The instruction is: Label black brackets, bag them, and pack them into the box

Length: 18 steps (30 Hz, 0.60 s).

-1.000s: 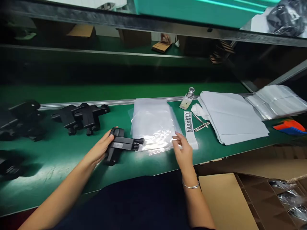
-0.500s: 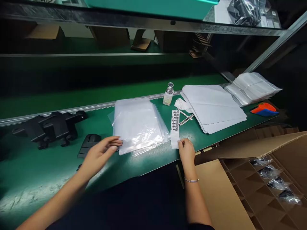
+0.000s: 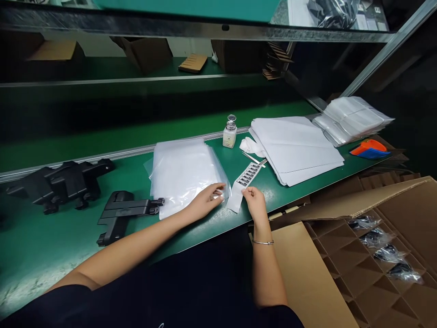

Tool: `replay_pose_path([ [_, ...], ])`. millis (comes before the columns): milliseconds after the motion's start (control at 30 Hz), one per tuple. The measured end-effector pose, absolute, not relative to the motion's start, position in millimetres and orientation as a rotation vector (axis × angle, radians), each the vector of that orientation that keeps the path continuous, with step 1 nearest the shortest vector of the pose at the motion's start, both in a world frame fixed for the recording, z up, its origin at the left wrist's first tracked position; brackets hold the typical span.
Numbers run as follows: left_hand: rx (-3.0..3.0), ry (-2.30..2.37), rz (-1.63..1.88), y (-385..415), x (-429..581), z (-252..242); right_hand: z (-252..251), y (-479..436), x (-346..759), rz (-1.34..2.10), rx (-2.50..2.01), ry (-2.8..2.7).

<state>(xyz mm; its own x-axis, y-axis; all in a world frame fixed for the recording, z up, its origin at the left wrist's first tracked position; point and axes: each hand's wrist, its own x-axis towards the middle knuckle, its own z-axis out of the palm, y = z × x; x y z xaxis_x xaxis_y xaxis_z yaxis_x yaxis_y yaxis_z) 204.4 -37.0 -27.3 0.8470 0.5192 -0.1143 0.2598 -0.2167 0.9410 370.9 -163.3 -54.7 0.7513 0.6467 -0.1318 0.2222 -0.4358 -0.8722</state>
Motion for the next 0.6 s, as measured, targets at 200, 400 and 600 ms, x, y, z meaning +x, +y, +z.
replay_pose_path([
  [200, 1.312, 0.379, 0.173, -38, 237, -39, -47, -189, 367, 0.806, -1.695, -0.740],
  [400, 1.206, 0.456, 0.252, -49, 251, -50, -49, -199, 367, 0.544, -1.689, -0.678],
  [600, 1.250, 0.439, 0.307, -55, 249, -47, -52, -194, 363, 0.158, -1.802, -0.886],
])
